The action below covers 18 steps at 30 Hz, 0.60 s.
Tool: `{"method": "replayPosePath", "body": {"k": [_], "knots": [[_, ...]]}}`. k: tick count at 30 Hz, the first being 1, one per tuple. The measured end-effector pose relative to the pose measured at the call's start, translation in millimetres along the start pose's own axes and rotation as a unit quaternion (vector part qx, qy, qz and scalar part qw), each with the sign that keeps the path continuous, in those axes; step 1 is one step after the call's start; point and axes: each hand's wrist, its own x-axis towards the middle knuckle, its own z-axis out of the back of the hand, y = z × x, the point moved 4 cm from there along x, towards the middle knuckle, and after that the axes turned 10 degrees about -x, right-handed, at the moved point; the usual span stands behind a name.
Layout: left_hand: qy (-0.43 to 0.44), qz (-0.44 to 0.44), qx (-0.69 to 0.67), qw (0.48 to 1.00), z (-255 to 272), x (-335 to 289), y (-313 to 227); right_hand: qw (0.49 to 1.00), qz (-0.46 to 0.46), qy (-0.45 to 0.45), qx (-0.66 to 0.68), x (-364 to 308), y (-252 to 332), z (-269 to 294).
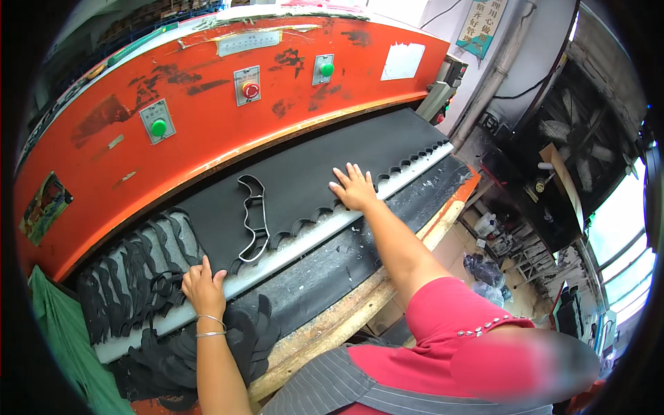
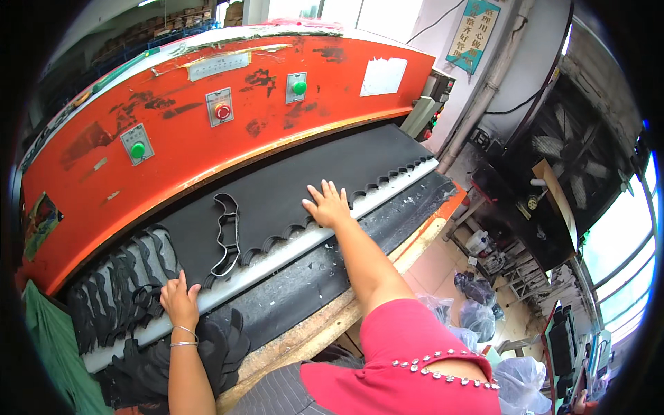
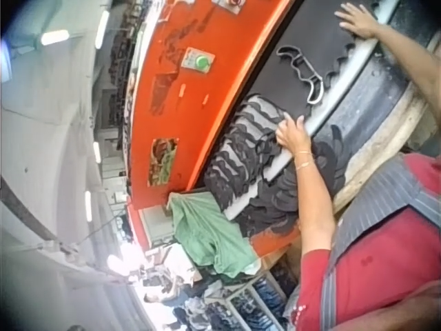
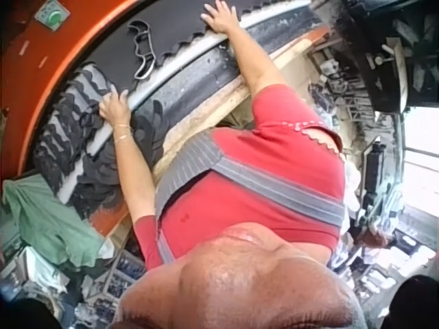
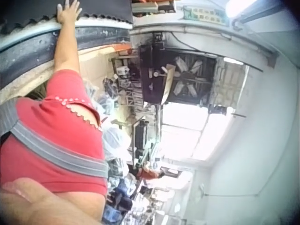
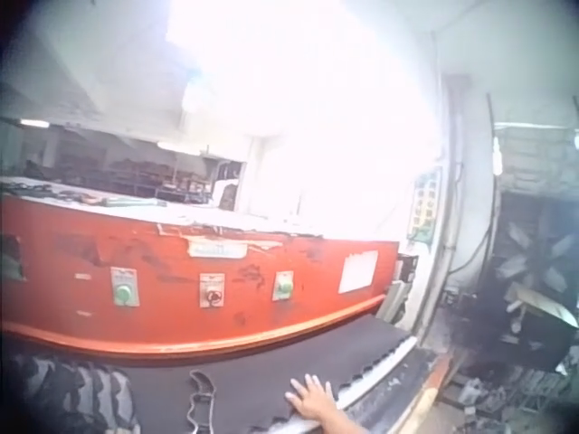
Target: Cutting shoe upper components from a sheet of material using a die and a hydraulic cutting press.
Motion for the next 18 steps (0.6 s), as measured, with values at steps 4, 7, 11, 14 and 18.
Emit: {"method": "replayPosePath", "body": {"k": [4,7,11,14,18], "knots": [[-0.010,-0.002,-0.019,1.000,0,-3,-12,0.998,-0.020,0.040,0.045,-12,6,16],[0.012,-0.026,-0.040,0.999,-2,-4,-3,0.996,-0.078,-0.019,0.042,-26,-8,16],[-0.045,-0.034,-0.049,0.997,-2,-12,5,0.989,-0.125,0.065,-0.044,1,-28,5],[-0.083,-0.055,-0.090,0.991,2,-15,6,1.000,0.010,-0.018,0.009,-17,26,30],[-0.093,-0.026,-0.119,0.988,4,-19,5,0.941,0.257,0.085,0.201,-98,133,31]]}}
